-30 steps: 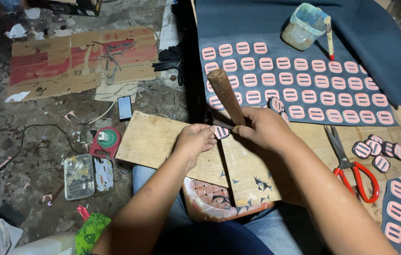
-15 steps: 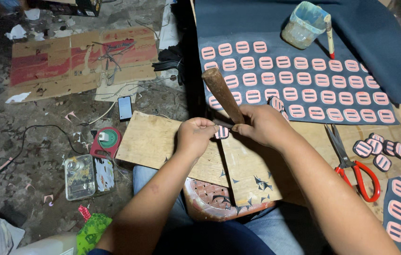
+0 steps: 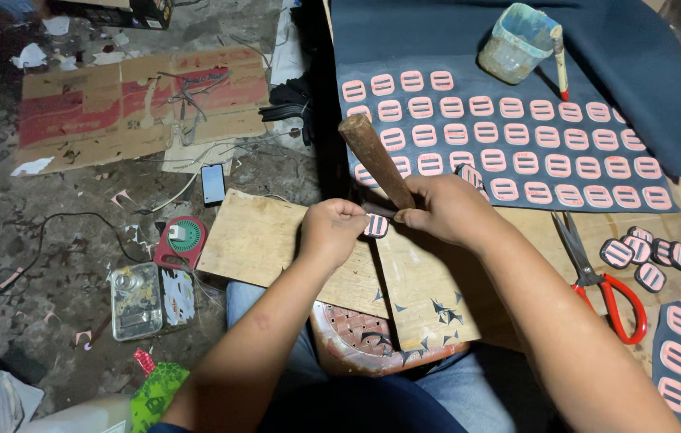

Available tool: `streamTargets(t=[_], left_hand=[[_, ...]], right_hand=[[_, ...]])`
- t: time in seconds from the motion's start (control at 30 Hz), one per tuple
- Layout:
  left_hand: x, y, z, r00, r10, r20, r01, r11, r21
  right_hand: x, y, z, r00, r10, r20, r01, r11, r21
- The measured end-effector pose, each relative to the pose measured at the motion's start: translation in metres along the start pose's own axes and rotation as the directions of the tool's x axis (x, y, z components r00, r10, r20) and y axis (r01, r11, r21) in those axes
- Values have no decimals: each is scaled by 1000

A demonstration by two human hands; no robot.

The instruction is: The person repeatedly picks up small rectangular fabric pieces with a pink pattern, places them on a wooden block, and uses a curved metal tool to press and shape the edges. The shaped pieces are set aside on the table. The process is repeated for multiple pieces.

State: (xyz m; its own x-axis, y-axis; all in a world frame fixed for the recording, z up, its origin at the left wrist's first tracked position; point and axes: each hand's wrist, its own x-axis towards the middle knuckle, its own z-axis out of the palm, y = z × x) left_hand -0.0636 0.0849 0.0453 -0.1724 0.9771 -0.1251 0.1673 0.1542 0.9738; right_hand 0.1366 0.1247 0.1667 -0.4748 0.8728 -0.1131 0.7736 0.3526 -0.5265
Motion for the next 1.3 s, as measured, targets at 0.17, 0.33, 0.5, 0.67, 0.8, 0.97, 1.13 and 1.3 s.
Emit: streamTargets(t=[0.17, 0.33, 0.5, 0.67, 0.8, 0.97, 1.13, 1.3], left_hand=[[1, 3, -1, 991, -113, 66, 121, 983, -138], [-4, 16, -5, 997, 58, 45, -64, 985, 159], [-12, 27, -5, 991, 133, 15, -133, 971, 201], [-16, 24, -6, 983, 182, -11, -178, 972, 152], [-13, 18, -9, 997, 64, 49, -72, 982, 177], [-13, 15, -5, 995, 69, 71, -72, 997, 32], [-14, 18, -6, 993, 117, 4, -116, 985, 124], [-9, 17, -4, 1000, 11, 4, -11, 992, 122]], right_hand=[[0, 0, -2, 1000, 14, -13, -14, 999, -50], [0, -1, -3, 998, 63, 2, -63, 998, -31], [-1, -2, -4, 1000, 10, 1, -10, 997, -71], [-4, -1, -5, 1000, 13, 5, -12, 986, -164], [-4, -2, -4, 1000, 10, -23, -12, 995, -100], [-3, -5, 0, 999, 10, -41, -14, 995, -98], [-5, -6, 5, 999, -19, -44, 14, 994, -109], [-13, -4, 10, 998, 13, -64, -19, 996, -92]])
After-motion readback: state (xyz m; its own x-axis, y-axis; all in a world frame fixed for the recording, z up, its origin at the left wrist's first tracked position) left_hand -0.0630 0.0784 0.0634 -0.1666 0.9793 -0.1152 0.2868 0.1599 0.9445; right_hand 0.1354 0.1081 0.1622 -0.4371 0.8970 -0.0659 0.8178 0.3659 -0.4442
